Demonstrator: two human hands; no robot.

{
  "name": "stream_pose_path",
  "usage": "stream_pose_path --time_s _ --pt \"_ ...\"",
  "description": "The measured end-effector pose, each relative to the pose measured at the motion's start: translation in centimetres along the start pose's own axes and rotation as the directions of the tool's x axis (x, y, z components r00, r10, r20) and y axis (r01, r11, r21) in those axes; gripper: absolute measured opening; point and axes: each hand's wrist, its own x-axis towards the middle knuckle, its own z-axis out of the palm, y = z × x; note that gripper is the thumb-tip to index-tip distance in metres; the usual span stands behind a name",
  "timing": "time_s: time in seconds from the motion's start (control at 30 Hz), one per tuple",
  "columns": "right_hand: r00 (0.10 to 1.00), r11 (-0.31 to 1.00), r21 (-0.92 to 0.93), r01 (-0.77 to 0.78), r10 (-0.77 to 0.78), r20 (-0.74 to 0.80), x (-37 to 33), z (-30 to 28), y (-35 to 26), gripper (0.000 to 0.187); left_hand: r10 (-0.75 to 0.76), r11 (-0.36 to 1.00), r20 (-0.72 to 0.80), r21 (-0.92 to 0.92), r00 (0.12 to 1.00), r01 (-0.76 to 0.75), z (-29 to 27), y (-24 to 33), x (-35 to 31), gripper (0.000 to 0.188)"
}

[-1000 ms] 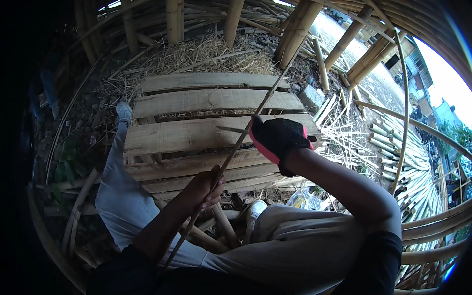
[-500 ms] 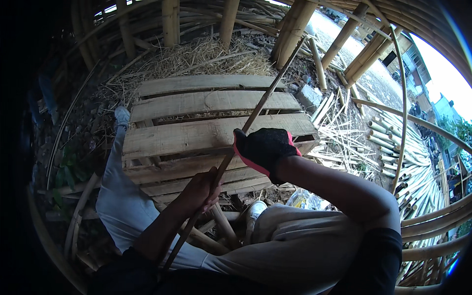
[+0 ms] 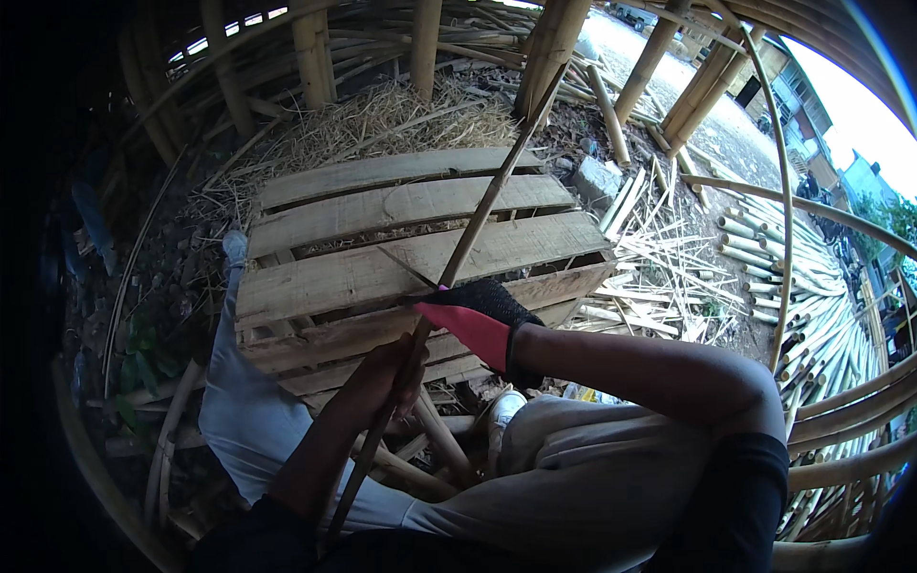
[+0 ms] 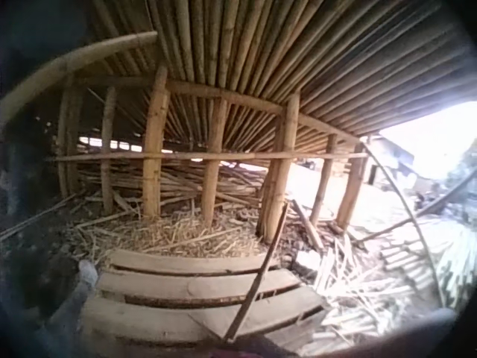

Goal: The recorder uses a knife to slice or strip thin pieces of wood from a bamboo pole while sitting on the ground in a workshop area.

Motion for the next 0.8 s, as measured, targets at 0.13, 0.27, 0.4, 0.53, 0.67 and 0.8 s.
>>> stream_pose_path --time_s 0.13,0.27,0.4,0.53,0.67,0.8 --pt "0.988 0.989 0.103 -0.104 0.115 -0.101 -0.3 0.8 0.7 0.037 0.037 0.997 -0.006 0.074 0.999 -0.036 -0.3 -0.6 0.5 0.04" --pt "0.912 0.918 0.212 -0.334 0.372 -0.174 0.0 -0.2 -0.6 0.033 0.03 0.994 0.034 0.102 0.999 -0.033 -1.0 -0.3 -0.7 0.033" --pt "0.836 0.889 0.323 -0.326 0.43 -0.34 0.9 -3.0 0.5 0.034 -0.097 0.969 0.056 0.234 0.994 0.082 -0.7 0.8 -1.8 0.036" --pt "0.771 0.893 0.381 -0.24 0.414 -0.483 1.6 -5.0 2.0 0.036 -0.048 0.952 0.07 0.304 0.996 0.024 -1.5 0.0 -2.2 0.04" --pt "0.795 0.957 0.13 -0.259 0.288 -0.534 1.2 -6.0 2.1 0.047 -0.092 0.949 -0.022 0.301 0.996 0.094 -1.7 -1.0 -2.6 0.044" --pt "0.767 0.87 0.058 -0.49 0.462 -0.445 0.8 -6.3 -0.6 0.053 -0.061 0.987 -0.012 0.15 0.998 0.062 -1.6 -2.2 -2.7 0.048"
